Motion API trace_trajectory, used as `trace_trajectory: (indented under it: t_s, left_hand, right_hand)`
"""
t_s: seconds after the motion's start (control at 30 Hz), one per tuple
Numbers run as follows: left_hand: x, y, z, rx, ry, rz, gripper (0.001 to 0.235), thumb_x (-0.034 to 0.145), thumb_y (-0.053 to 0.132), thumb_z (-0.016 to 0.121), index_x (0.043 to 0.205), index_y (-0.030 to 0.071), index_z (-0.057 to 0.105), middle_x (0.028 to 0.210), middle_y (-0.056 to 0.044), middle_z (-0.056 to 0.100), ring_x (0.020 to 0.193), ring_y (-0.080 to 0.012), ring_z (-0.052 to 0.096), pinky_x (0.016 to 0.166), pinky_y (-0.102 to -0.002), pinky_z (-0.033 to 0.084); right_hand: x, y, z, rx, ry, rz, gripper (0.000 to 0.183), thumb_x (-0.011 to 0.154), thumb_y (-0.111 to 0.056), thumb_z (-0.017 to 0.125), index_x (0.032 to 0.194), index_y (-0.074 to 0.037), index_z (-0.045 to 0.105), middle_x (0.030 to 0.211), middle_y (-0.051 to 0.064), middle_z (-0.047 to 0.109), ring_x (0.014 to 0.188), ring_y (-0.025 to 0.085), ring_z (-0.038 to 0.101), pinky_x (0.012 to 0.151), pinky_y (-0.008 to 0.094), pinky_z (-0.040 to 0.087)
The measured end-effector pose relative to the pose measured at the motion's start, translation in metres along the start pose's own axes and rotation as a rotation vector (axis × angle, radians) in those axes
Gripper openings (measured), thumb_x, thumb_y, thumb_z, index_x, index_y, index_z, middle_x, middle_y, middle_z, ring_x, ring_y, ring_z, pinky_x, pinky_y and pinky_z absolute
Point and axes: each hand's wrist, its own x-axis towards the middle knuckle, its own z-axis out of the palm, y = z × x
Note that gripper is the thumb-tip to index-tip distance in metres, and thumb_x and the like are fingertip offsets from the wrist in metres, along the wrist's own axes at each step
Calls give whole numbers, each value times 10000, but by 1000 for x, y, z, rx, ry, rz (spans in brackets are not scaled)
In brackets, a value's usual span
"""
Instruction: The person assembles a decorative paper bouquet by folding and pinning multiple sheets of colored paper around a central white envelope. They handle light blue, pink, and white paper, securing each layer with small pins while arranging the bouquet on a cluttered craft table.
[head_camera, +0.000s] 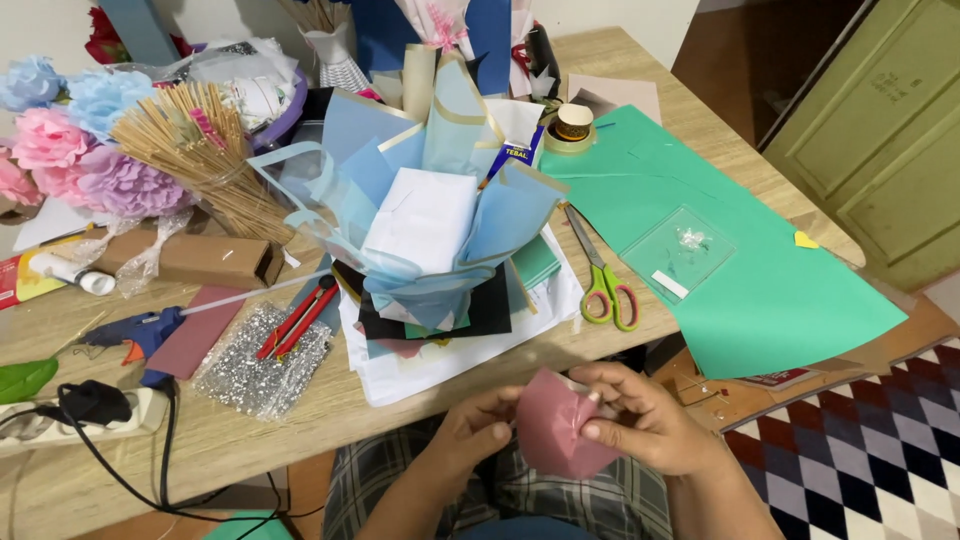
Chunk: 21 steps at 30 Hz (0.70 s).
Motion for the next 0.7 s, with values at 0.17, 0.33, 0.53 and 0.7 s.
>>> trace_trajectory:
  t_s: [0.17, 0.33, 0.53, 0.7]
  left_hand:
    - [16, -3, 18, 11, 325, -104, 362, 826, 146, 826, 1165, 72, 725, 1093, -79, 744, 995, -184, 686, 887, -336, 574]
    - [15, -11, 14, 76, 317, 92, 284, 845, 149, 830, 1097, 96, 709, 1228, -95, 679, 1128, -222, 660, 939, -372, 574]
    - [11, 13, 23, 455, 181, 220, 116, 930, 213, 743, 961, 135, 664, 999, -42, 577, 933, -190, 546, 801, -331, 449]
    - [9, 31, 32, 595, 107, 206, 94, 971, 209, 654, 963, 125, 612, 1058, -51, 557, 961, -197, 572, 860, -354, 465]
  right_hand:
    - [9, -14, 13, -294, -59, -49, 476, 975, -126, 685, 1416, -58, 518, 1216, 121, 710, 1077, 223, 728, 939, 348, 615]
    - [1, -11, 12, -272, 12, 94, 520, 942, -127, 716, 1426, -63, 539, 1396, 128, 618, 1157, 211, 665, 948, 332, 580]
    - [7, -6, 17, -203, 77, 139, 431, 1016, -197, 581, 1419, -48, 540, 1051, 79, 734, 943, 160, 716, 796, 285, 581]
    - [12, 0, 19, -232, 157, 141, 358, 992, -123, 614, 1341, -48, 618, 861, 40, 715, 759, 117, 671, 644, 237, 535]
